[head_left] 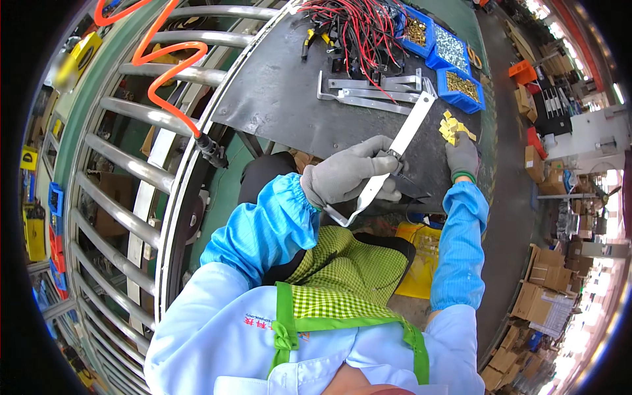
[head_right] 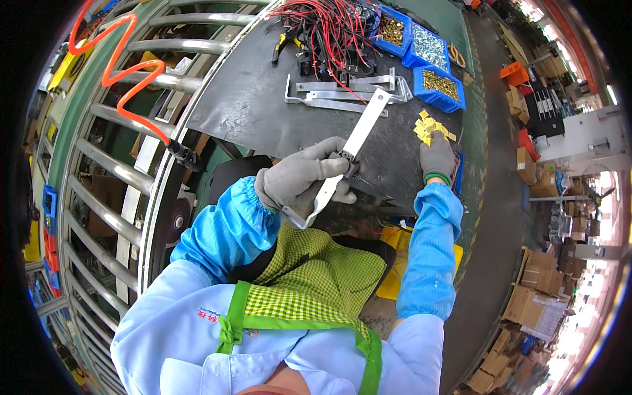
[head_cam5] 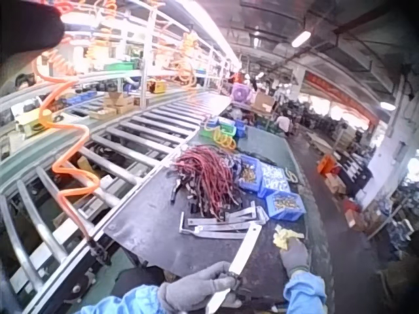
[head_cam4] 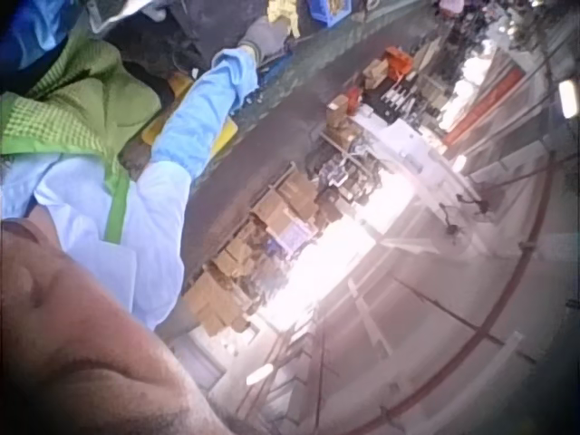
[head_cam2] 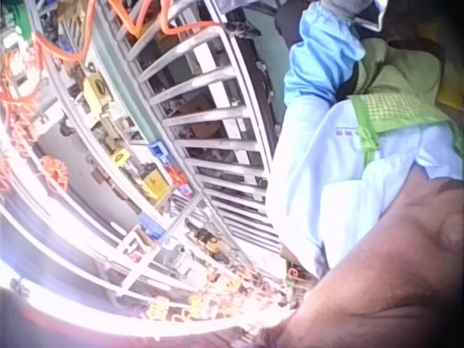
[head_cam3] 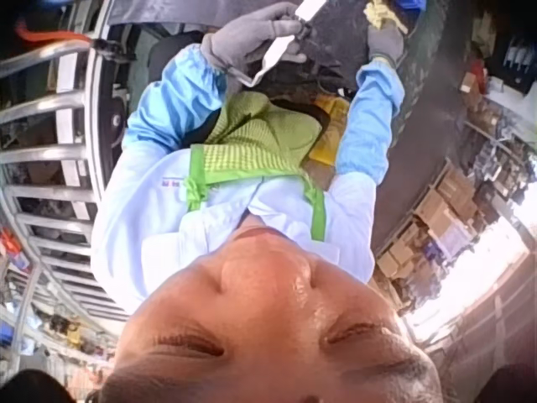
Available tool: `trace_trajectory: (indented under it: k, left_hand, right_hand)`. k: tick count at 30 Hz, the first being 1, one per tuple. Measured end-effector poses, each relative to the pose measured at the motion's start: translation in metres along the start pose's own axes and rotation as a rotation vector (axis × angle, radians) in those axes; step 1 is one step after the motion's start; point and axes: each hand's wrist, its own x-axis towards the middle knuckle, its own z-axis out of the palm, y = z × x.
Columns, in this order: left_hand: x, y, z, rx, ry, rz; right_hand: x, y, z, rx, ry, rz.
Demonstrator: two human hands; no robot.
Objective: Manually assemble small electronic parts onto metal brackets using an electric screwdriver.
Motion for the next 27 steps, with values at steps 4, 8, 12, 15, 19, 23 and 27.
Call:
trace_trajectory:
  k: [4, 8, 12, 15, 19, 23, 27]
  left_hand:
    - [-0.004, 0.004, -0.003, 0.329, 0.031, 0.023]
    - [0.005, -0.010, -0.008, 0.394, 0.075, 0.043]
    - [0.001, -0.008, 0.004, 0.345, -0.032, 0.132]
    - [0.002, -0.012, -0.001, 0.425, 0.043, 0.069]
    - [0.003, -0.019, -0.006, 0.373, -0.010, 0.098]
    - [0.000, -0.014, -0.002, 0.382, 0.002, 0.047]
    - [-0.003, -0.012, 0.000, 0.503, -0.104, 0.116]
  right_hand:
    - [-0.013, -0.010, -0.020, 0.117, 0.009, -0.023]
    - [-0.067, -0.051, -0.075, 0.883, 0.060, -0.015]
    - [-0.139, -0.097, -0.119, 1.418, 0.069, -0.074]
    - [-0.160, -0.099, -0.108, 1.213, 0.108, -0.314]
    - [-0.171, -0.104, -0.099, 1.265, -0.077, -0.179]
    - [-0.172, -0.113, -0.093, 1.408, -0.018, -0.149]
    - [-0.170, -0.114, -0.092, 1.252, 0.035, -0.172]
